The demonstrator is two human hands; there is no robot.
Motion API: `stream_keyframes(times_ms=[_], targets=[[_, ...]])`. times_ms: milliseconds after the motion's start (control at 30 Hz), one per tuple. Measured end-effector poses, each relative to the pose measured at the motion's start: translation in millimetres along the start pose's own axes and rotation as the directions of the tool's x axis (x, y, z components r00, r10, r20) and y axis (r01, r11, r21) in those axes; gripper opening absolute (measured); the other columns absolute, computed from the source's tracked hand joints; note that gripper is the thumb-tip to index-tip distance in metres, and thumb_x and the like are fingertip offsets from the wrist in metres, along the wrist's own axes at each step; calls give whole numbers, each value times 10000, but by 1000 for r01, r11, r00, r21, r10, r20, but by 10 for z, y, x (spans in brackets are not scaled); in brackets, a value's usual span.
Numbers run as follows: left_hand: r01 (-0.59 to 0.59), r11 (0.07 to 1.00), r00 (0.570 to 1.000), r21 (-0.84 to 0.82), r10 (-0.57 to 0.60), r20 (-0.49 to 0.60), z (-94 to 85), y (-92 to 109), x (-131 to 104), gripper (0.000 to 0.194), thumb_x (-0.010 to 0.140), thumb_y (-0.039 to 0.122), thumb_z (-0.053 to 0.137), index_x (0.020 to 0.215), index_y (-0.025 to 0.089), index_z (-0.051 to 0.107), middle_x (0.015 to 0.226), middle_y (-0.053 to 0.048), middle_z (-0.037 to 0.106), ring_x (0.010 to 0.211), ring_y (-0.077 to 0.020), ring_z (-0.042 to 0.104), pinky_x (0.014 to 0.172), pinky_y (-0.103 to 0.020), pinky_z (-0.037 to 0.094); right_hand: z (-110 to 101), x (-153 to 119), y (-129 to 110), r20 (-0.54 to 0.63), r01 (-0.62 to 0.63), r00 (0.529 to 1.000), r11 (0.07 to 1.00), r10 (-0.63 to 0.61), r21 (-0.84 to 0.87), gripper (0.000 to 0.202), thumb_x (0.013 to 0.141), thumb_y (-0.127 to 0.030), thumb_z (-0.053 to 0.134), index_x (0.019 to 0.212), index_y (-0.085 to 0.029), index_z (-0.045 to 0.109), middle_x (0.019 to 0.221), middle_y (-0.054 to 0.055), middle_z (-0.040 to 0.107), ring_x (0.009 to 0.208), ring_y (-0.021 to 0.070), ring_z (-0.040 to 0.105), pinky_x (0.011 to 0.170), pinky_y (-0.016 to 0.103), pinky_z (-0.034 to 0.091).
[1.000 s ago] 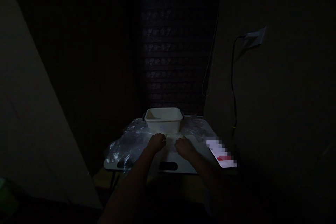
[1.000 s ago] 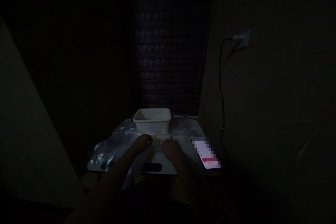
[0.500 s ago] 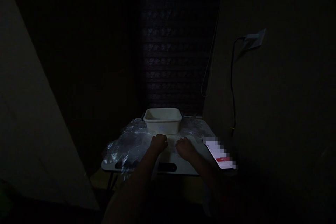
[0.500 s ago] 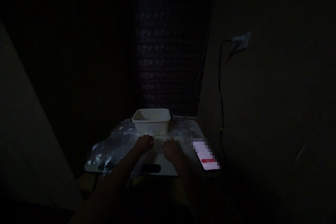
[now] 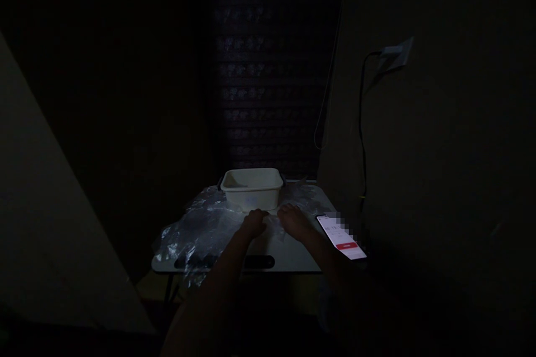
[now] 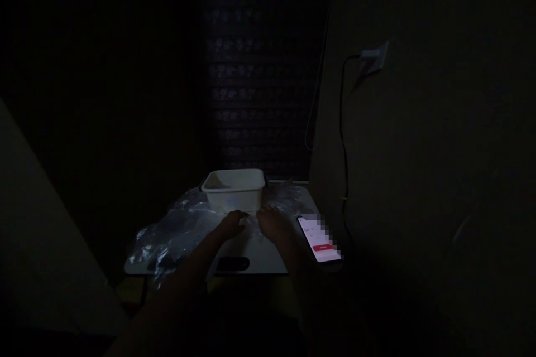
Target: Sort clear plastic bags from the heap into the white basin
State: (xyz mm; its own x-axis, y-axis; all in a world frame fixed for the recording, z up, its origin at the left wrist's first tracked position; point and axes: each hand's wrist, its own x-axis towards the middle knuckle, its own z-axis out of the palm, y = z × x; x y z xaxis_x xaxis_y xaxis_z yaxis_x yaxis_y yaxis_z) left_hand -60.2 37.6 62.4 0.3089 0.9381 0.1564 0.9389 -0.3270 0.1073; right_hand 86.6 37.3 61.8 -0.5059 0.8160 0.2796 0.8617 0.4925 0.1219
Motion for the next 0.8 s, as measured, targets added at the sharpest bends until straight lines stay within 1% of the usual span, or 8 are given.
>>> stream_keyframes(times_ms=[133,300,433,500,600,733,767,800], targets=[[25,999,998,-22,-27,-64,-62,70,97,213,672,186,396,824,175,545,904,-52,526,870,-165,443,711,-260,352,-24,-1,32,2,-56,998,998,56,22,230,719,-124,303,836,-153,499,894,77,505,852,174,407,690,297,277],[71,995,992,-64,-78,-102,-122,110,122,204,691,185,371,773,169,558,835,-60,558,829,-163,473,701,-278,350,-49,-20,115,32,-163,986,986,161,47,231,709,-132,303,842,-144,492,872,85,516,823,170,438,681,292,285],[80,990,989,-118,-94,-114,-159,110,112,192,678,184,385,746,161,563,791,-52,576,776,-147,502,677,-250,360,-85,-41,203,-7,-267,963,961,268,73,229,716,-150,287,824,-145,489,848,82,525,799,177,456,684,311,291],[72,986,988,-150,-91,-125,-186,107,131,189,673,182,388,737,153,564,774,-47,581,754,-139,511,664,-233,364,-109,-39,228,-23,-292,955,951,295,104,226,713,-156,288,810,-146,492,846,80,526,807,182,455,694,323,292],[54,978,984,-200,-86,-153,-234,109,189,196,676,176,381,754,140,557,765,-41,586,732,-128,518,649,-214,372,-153,-15,231,-49,-245,964,942,263,231,254,669,-131,335,883,-158,470,926,64,502,873,170,423,735,302,285],[-9,965,982,-263,-41,-184,-282,132,247,205,668,158,388,802,159,542,766,5,589,710,-93,520,640,-178,379,-220,45,185,-142,-77,979,906,149,416,612,550,-61,406,1128,-172,241,1105,44,379,990,139,325,777,252,272],[-34,961,982,-273,-19,-189,-287,140,248,207,661,144,389,794,166,546,762,17,589,709,-86,519,645,-170,378,-235,58,170,-165,-45,978,903,127,428,660,532,-61,420,1146,-177,208,1124,43,355,1009,143,300,781,256,269],[-63,959,980,-278,7,-199,-291,149,243,212,654,128,385,776,170,554,757,22,589,708,-83,517,651,-167,376,-248,68,157,-181,-21,978,905,108,426,667,523,-69,433,1144,-185,220,1128,40,345,1021,150,279,785,266,265]])
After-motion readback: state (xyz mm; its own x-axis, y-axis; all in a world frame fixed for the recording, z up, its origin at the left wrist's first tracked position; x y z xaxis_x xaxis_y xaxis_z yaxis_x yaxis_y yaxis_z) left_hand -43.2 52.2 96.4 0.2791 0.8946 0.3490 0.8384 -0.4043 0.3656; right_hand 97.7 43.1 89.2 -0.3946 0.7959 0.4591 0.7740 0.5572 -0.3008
